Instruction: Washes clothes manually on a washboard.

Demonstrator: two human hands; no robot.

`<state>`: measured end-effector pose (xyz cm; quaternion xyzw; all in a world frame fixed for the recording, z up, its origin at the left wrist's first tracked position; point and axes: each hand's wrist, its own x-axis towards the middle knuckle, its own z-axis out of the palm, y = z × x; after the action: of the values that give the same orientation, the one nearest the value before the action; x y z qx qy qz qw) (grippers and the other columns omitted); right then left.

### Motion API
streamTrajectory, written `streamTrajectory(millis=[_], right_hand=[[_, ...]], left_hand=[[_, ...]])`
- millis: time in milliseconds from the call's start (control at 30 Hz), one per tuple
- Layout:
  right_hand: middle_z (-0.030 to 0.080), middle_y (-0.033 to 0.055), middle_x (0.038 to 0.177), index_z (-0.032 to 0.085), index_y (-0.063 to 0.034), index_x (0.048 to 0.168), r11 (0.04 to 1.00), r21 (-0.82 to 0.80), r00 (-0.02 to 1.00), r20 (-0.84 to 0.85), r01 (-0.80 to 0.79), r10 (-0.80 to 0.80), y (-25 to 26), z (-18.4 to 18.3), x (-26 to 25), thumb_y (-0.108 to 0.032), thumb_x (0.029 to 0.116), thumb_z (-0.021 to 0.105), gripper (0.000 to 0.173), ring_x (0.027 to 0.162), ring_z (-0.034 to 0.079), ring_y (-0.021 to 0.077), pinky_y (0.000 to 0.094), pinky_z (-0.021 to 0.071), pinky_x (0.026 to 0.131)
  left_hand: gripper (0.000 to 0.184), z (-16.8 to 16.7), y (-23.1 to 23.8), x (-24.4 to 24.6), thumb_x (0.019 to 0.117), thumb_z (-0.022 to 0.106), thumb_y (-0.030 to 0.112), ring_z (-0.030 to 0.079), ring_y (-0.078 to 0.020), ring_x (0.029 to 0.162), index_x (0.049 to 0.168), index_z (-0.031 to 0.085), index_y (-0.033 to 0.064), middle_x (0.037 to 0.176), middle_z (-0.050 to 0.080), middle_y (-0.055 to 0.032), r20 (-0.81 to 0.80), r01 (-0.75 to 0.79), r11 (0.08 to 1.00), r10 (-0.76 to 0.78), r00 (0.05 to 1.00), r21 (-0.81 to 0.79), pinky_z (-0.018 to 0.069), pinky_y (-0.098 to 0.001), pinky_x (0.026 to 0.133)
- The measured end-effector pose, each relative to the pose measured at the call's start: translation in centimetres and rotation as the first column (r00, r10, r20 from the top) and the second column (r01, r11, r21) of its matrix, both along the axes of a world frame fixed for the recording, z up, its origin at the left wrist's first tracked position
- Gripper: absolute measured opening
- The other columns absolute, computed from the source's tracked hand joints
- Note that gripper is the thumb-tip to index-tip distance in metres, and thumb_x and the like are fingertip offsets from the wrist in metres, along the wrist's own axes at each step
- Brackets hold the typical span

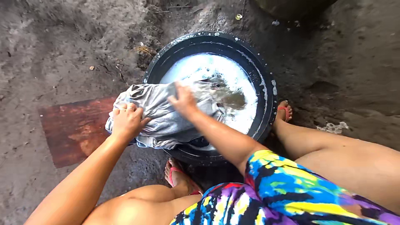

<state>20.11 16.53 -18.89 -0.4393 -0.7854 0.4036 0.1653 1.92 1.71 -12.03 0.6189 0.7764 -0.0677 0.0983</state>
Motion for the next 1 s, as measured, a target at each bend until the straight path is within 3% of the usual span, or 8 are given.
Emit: streamTrajectory(millis=[133, 200, 367, 533, 600, 767, 867, 1000], right_hand=[[0.066, 0.0202, 0.13, 0.05, -0.0186, 0.154, 0.924, 0.21, 0.945, 0.0, -0.321, 0.328, -5.0, 0.1, -3.3, -0.035, 0.0912, 0.074, 0.069, 0.116, 0.066, 0.0371, 0.0557, 0.0563, 0.089], [0.065, 0.0204, 0.136, 0.053, -0.0165, 0.152, 0.968, 0.182, 0.985, 0.04, -0.171, 0.166, -1.0, -2.8, 1.1, -0.034, 0.0938, 0.069, 0.063, 0.12, 0.065, 0.0372, 0.0569, 0.0557, 0.094], [0.052, 0.0303, 0.144, 0.031, -0.015, 0.163, 0.96, -0.003, 0.909, 0.322, 0.281, -0.265, 7.2, -6.1, 8.0, -0.045, 0.1004, 0.059, 0.075, 0.125, 0.058, 0.0472, 0.0627, 0.0496, 0.1], [0.064, 0.0225, 0.128, 0.045, -0.0191, 0.157, 0.985, 0.045, 0.985, 0.044, -0.169, 0.167, -6.3, 0.0, -2.2, -0.042, 0.0938, 0.071, 0.073, 0.107, 0.068, 0.0377, 0.056, 0.0584, 0.082], [0.065, 0.0244, 0.129, 0.045, -0.018, 0.157, 0.975, 0.027, 0.976, 0.022, -0.219, 0.218, -5.4, 0.3, -1.3, -0.038, 0.0954, 0.07, 0.07, 0.11, 0.068, 0.0399, 0.0572, 0.0572, 0.085], [0.052, 0.032, 0.144, 0.032, -0.0114, 0.162, 0.966, -0.104, 0.948, 0.242, 0.236, -0.205, 7.9, -5.1, 9.5, -0.045, 0.1021, 0.057, 0.073, 0.126, 0.058, 0.0501, 0.0667, 0.0482, 0.101], [0.054, 0.0292, 0.144, 0.044, -0.0038, 0.152, 0.828, -0.276, 0.872, 0.18, 0.488, -0.455, 11.8, -5.8, 12.6, -0.05, 0.0975, 0.065, 0.075, 0.134, 0.053, 0.0444, 0.0613, 0.0431, 0.11], [0.053, 0.0281, 0.143, 0.047, -0.0026, 0.147, 0.657, -0.563, 0.843, 0.148, 0.501, -0.517, 11.3, -6.2, 11.5, -0.05, 0.0957, 0.068, 0.073, 0.131, 0.053, 0.0409, 0.061, 0.0454, 0.106]], left_hand=[[0.024, -0.5, -2.9, -2.0, 0.0957, 0.07, 0.023, 0.06, -0.0487, 0.111, 0.084, 0.069, 0.0023, 0.104, 0.068, -0.0227, 0.058, 0.15, 0.983, -0.156, 0.986, 0.104, 0.0391, -0.0726, 0.096], [0.025, -0.5, -4.1, -2.7, 0.0942, 0.068, 0.024, 0.061, -0.0468, 0.11, 0.08, 0.069, 0.004, 0.101, 0.068, -0.0203, 0.11, 0.203, 0.968, -0.22, 0.969, 0.145, 0.0389, -0.0712, 0.097], [0.03, -1.4, -4.1, -2.8, 0.0925, 0.066, 0.03, 0.064, -0.0414, 0.108, 0.073, 0.069, 0.0072, 0.097, 0.071, -0.0156, 0.083, 0.27, 0.943, -0.29, 0.953, 0.196, 0.0411, -0.0657, 0.097], [0.04, -2.1, -4.2, -2.9, 0.0937, 0.063, 0.038, 0.064, -0.0422, 0.105, 0.07, 0.066, 0.0059, 0.095, 0.07, -0.0166, 0.084, 0.254, 0.943, -0.276, 0.957, 0.215, 0.0416, -0.0657, 0.095], [0.04, -1.8, -4.4, -3.2, 0.093, 0.065, 0.037, 0.064, -0.0439, 0.105, 0.069, 0.066, 0.0041, 0.094, 0.07, -0.0188, 0.106, 0.244, 0.944, -0.272, 0.956, 0.224, 0.0406, -0.0671, 0.097], [0.032, -1.6, -3.8, -2.8, 0.0873, 0.074, 0.03, 0.064, -0.043, 0.106, 0.068, 0.066, 0.0051, 0.095, 0.071, -0.0178, 0.067, 0.235, 0.955, -0.251, 0.966, 0.182, 0.0428, -0.0656, 0.094], [0.033, -1.2, -3.1, -2.3, 0.086, 0.077, 0.029, 0.063, -0.0452, 0.11, 0.069, 0.065, 0.0027, 0.101, 0.071, -0.021, 0.109, 0.191, 0.959, -0.216, 0.97, 0.208, 0.0419, -0.0667, 0.093], [0.026, 0.5, -1.8, -1.8, 0.0923, 0.073, 0.016, 0.058, -0.048, 0.113, 0.074, 0.065, -0.0019, 0.107, 0.067, -0.0246, 0.274, 0.05, 0.959, -0.13, 0.953, 0.28, 0.0405, -0.0683, 0.094]])
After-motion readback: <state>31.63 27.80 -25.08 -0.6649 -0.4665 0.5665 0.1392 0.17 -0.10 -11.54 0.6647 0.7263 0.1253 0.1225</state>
